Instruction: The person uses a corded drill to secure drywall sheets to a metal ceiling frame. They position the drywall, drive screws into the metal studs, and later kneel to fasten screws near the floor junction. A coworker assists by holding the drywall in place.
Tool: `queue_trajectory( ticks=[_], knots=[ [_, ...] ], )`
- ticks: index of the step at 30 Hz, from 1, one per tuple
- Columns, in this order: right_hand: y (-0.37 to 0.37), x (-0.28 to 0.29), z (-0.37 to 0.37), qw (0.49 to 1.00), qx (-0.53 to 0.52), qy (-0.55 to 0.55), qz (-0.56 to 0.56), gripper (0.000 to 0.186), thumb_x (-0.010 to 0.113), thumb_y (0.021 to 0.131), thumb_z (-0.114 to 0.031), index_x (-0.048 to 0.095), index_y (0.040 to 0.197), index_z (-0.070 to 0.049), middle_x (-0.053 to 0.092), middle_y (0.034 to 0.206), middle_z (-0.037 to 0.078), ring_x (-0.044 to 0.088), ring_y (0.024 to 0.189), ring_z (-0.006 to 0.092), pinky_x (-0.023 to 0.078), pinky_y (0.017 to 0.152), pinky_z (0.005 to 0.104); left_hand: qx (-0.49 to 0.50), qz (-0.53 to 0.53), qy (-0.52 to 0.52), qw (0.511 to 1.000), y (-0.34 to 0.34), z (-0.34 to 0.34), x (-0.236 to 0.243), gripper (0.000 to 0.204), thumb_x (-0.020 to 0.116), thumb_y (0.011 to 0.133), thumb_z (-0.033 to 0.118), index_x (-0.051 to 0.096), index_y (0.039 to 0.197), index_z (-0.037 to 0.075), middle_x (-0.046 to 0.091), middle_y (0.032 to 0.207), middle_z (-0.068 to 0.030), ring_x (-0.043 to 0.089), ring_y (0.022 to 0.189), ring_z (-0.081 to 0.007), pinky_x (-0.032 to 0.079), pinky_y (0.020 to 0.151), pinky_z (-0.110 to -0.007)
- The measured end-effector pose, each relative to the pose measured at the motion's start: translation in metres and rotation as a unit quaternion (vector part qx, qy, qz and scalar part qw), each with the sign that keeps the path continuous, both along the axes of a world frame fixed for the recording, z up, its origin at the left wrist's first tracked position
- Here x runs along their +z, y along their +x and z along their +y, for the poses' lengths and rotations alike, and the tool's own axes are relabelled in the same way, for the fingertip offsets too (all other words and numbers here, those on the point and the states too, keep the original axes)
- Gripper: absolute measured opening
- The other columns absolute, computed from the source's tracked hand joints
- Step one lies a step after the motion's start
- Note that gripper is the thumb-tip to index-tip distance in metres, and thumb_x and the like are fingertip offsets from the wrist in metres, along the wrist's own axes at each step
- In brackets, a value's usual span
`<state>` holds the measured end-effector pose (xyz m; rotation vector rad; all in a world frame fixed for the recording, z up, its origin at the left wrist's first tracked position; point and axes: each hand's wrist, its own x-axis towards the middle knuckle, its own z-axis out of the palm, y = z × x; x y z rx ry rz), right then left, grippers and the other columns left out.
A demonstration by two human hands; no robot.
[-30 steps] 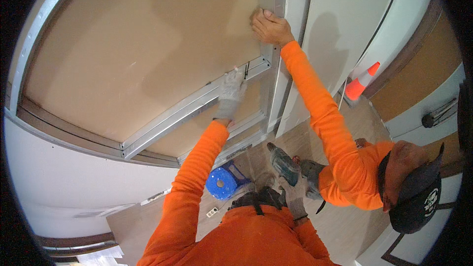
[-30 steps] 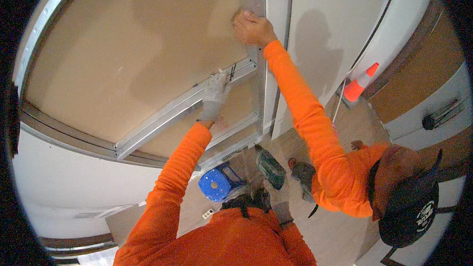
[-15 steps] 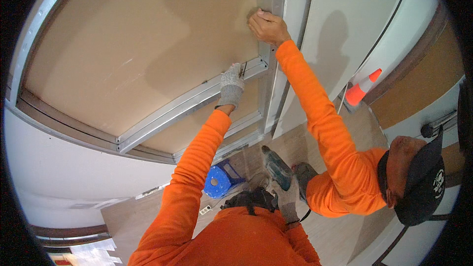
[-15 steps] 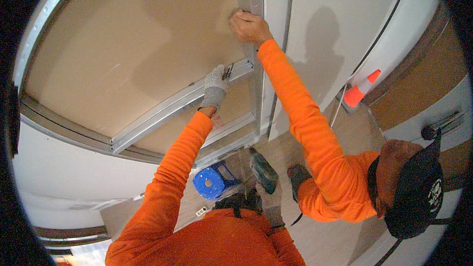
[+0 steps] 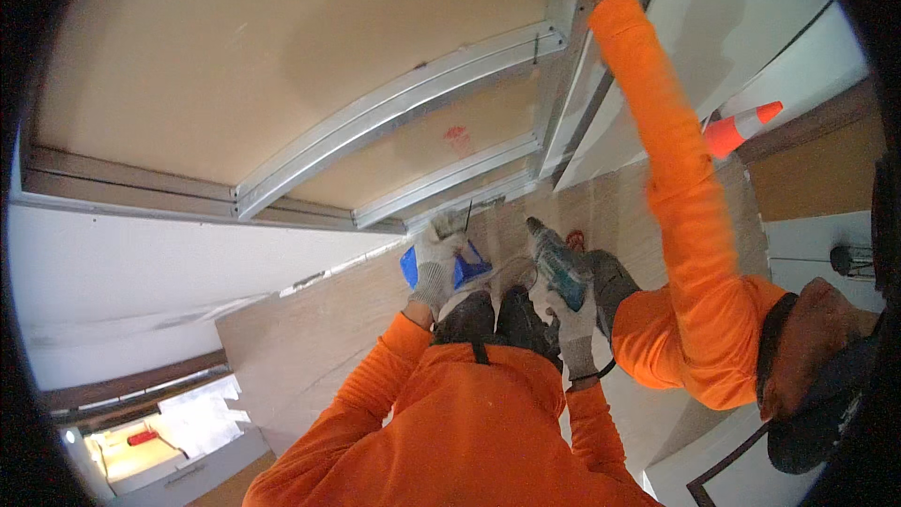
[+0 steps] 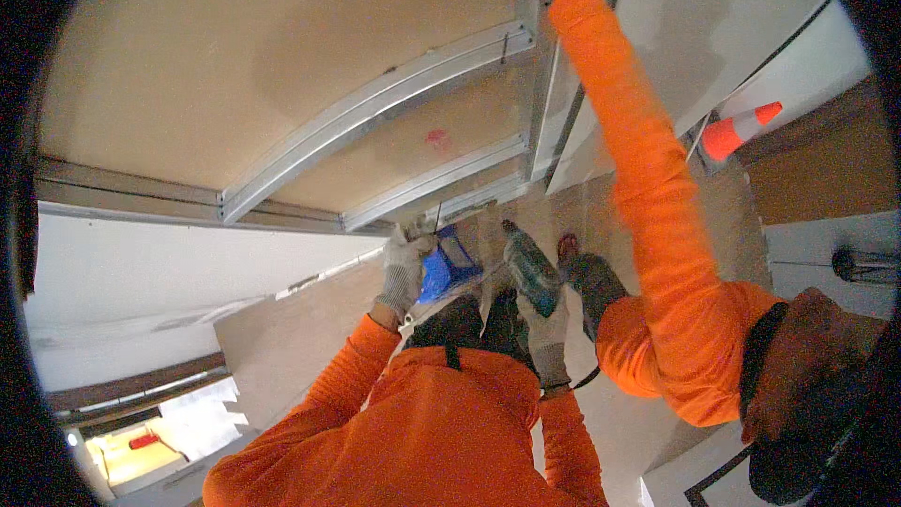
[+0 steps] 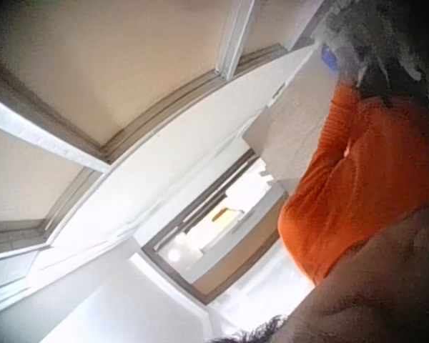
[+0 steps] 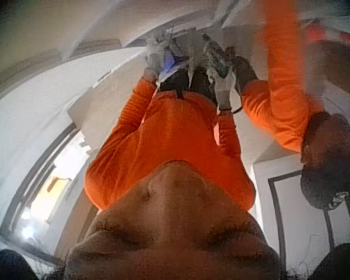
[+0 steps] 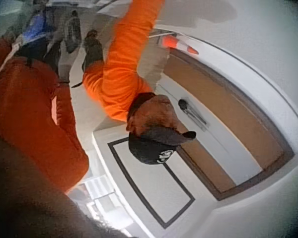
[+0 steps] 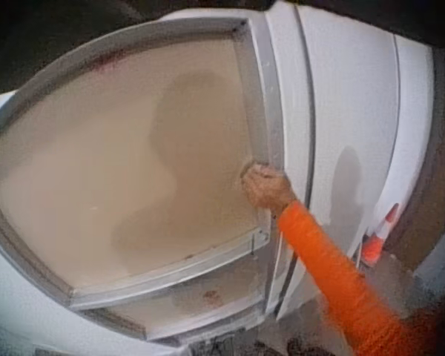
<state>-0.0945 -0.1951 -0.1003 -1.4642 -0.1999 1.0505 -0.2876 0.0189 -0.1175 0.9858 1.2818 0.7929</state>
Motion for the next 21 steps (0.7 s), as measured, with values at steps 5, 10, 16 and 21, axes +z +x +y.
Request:
queue_trajectory(
  ticks=[5, 10, 16, 21],
  knots=[
    [-0.024, 0.0, -0.002, 0.998, -0.046, 0.005, -0.051, 0.054, 0.078, 0.093, -0.007, 0.054, 0.141, -0.004, 0.071, 0.115, 0.008, 0.068, 0.09, 0.0155, 0.059, 0.076, 0.0298, 0.117, -0.287, -0.305, 0.9, -0.08, -0.047, -0.051, 0.022, 0.063, 0.097, -0.004, 0.063, 0.116, 0.007, 0.068, 0.113, -0.0041, 0.065, 0.095, -0.0192, 0.059, 0.09, -0.036],
    [-0.062, -0.013, -0.005, 0.993, -0.057, -0.075, -0.067, 0.044, 0.075, 0.096, -0.007, 0.056, 0.136, -0.003, 0.072, 0.113, 0.007, 0.067, 0.085, 0.0143, 0.057, 0.071, 0.029, -0.04, -0.175, -0.058, 0.982, -0.146, -0.031, -0.074, 0.011, 0.06, 0.101, 0.0, 0.062, 0.111, 0.006, 0.067, 0.111, -0.0045, 0.066, 0.098, -0.0199, 0.059, 0.09, -0.036],
    [-0.147, 0.026, -0.005, 0.989, -0.096, -0.109, -0.022, 0.03, 0.075, 0.098, -0.012, 0.064, 0.125, -0.004, 0.073, 0.105, 0.006, 0.066, 0.077, 0.0134, 0.056, 0.064, 0.0281, 0.151, -0.291, -0.256, 0.909, -0.244, 0.023, -0.029, 0.016, 0.057, 0.102, -0.004, 0.063, 0.113, 0.005, 0.066, 0.102, -0.0031, 0.066, 0.094, -0.0168, 0.059, 0.086, -0.033],
    [-0.239, 0.013, -0.011, 0.986, -0.142, -0.076, -0.043, 0.041, 0.074, 0.098, -0.014, 0.058, 0.134, -0.003, 0.073, 0.115, 0.01, 0.068, 0.086, 0.0166, 0.058, 0.074, 0.0319, 0.029, -0.262, -0.263, 0.928, -0.343, 0.019, -0.049, 0.02, 0.056, 0.103, -0.002, 0.062, 0.122, 0.003, 0.066, 0.109, -0.005, 0.067, 0.099, -0.0212, 0.059, 0.092, -0.034]
  ],
)
